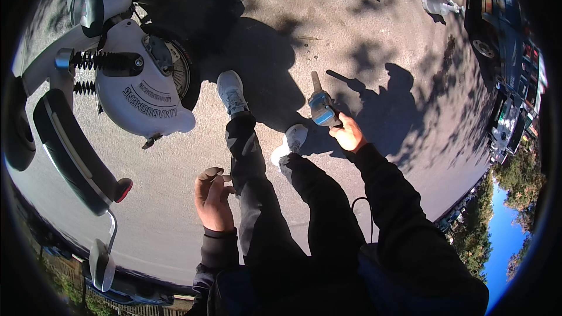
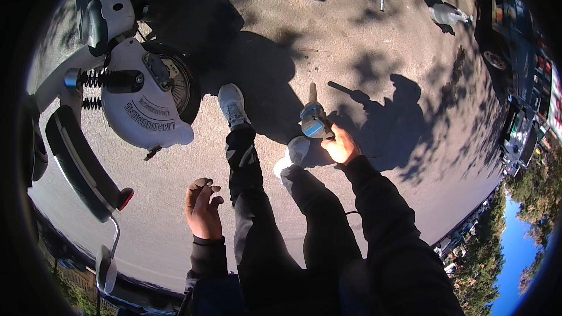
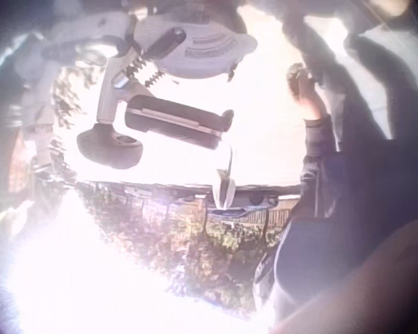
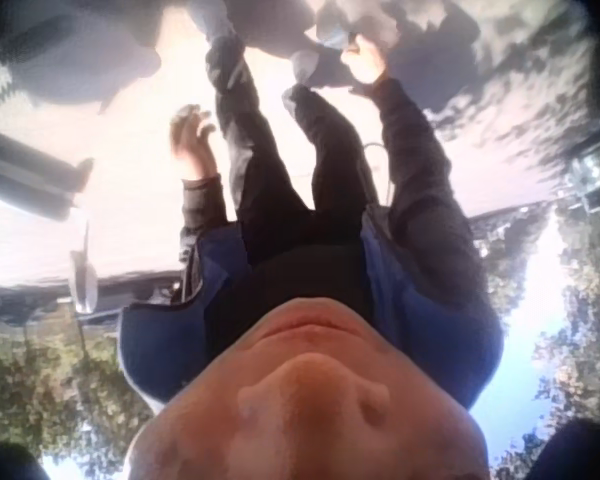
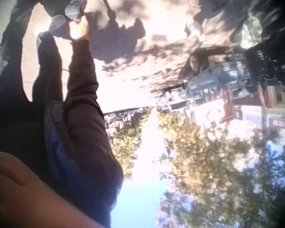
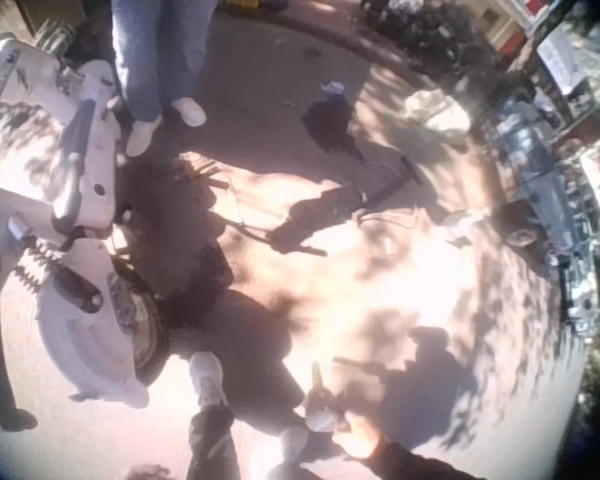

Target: The person uses a cordless impact driver to remove and reinstall screws on the rear fender and footrest of a white scooter. They then attach a small plastic cover and connect a brake cable by hand, securing it to the rear brake assembly.

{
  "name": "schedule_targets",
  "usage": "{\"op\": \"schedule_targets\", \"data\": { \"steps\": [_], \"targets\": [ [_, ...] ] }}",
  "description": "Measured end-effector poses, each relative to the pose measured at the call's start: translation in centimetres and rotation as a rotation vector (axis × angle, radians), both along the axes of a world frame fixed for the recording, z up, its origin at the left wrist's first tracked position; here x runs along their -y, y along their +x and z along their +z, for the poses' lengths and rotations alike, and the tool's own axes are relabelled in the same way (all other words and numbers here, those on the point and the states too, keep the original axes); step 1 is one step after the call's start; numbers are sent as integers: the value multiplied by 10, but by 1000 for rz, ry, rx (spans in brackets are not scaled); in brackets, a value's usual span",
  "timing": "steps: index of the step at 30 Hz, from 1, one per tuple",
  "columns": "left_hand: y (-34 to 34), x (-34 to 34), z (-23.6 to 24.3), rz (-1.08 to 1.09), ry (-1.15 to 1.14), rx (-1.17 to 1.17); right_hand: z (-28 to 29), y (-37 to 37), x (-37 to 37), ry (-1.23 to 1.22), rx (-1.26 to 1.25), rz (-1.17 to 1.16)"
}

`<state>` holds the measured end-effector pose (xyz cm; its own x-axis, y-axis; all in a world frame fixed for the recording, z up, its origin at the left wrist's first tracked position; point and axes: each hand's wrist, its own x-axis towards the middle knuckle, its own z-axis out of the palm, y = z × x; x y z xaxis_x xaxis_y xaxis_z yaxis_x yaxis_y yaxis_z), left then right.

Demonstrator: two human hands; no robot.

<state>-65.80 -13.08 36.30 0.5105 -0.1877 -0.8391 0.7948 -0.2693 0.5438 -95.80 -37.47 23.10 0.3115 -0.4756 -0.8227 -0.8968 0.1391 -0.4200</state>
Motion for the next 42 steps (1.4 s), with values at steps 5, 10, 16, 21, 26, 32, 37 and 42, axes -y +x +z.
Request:
{"op": "schedule_targets", "data": {
  "steps": [5,10,16,21,26,32,37,42],
  "targets": [
    [-78,32,-49,-246,-7,-297,59,-26,-43,-51,283,69],
    [-137,100,-80,-105,-361,-690,150,-45,-38,4,403,200],
    [-138,157,-79,316,-503,-878,186,-8,32,-74,358,590],
    [-70,214,-95,476,-564,-964,184,67,110,-31,409,683],
    [7,276,-82,464,-644,-795,183,145,178,-154,444,828],
    [62,331,-83,543,-728,-694,184,228,263,-69,465,1010],
    [104,370,-112,772,-720,-599,146,302,327,-89,578,1185],
    [108,425,-162,767,-558,-483,85,343,393,-3,438,1218]
  ]
}}
